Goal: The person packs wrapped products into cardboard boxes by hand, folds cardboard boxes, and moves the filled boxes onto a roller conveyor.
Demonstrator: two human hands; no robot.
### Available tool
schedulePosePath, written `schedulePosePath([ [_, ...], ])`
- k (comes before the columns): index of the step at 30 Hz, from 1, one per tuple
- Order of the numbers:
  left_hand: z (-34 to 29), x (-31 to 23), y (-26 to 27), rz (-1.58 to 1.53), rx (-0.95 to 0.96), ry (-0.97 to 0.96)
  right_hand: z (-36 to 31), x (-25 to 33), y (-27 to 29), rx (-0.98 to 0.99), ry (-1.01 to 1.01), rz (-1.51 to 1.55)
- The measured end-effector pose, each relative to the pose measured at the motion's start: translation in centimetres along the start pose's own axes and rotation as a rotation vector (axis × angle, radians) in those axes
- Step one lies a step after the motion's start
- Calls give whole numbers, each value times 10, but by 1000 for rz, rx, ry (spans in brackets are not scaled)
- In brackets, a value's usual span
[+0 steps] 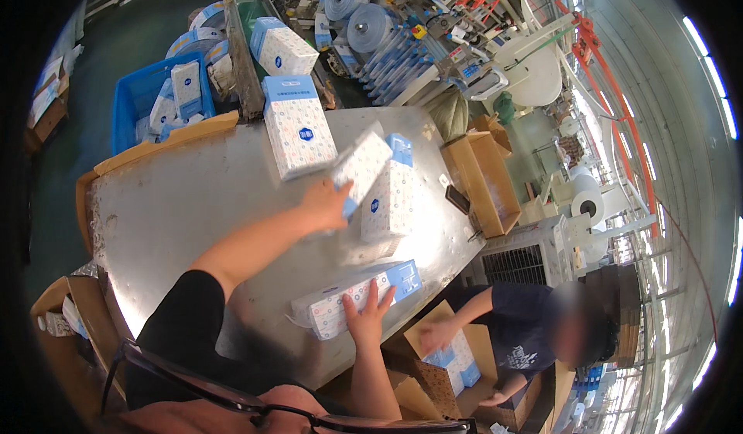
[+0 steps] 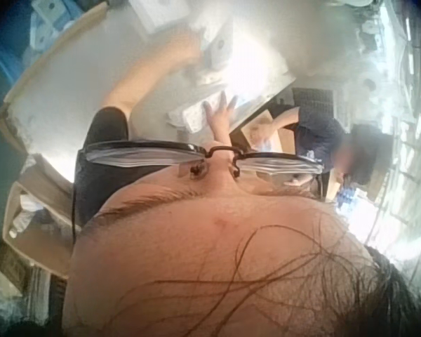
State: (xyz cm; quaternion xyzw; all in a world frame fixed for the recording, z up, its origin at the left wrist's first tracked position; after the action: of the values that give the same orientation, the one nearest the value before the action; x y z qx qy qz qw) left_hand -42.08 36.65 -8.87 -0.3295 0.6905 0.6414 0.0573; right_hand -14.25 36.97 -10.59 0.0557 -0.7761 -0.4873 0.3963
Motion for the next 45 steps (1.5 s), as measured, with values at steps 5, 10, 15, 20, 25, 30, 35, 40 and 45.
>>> schedulePosePath([
  [5,-73,-18,-41,-204,-63,-217,16,-11,0,-17,181,-265],
  [10,-12,132,-19,-606,-526,405,32,0,8,-8,207,-203],
  [15,31,168,-55,-644,-295,404,41,-4,5,25,256,-182],
  [20,24,163,-58,-257,-366,447,37,-3,10,172,154,-169],
  [25,-58,77,26,-101,-574,73,28,1,2,234,70,-442],
  [30,-87,-2,-12,-19,-224,-47,16,28,-14,175,127,-435],
  [35,-135,-13,-40,-58,41,314,-38,35,-27,186,335,-396],
  [40,-277,-38,-73,-95,248,217,-147,23,-33,303,556,-377],
  [45,-360,27,-114,-661,67,201,-184,-32,-28,186,434,196],
])
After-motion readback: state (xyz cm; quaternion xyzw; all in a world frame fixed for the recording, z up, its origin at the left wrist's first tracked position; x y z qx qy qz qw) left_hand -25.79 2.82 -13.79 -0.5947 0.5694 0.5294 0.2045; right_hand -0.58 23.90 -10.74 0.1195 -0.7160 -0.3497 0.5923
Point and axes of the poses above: each hand's wrist, its own z-axis towards the middle knuckle, its own y-axis out of the back of the hand, x = y × z, the point moved 8 cm from there along z, towards the middle knuckle, and after that the axes turned 13 degrees about x, right-handed, at the moved point
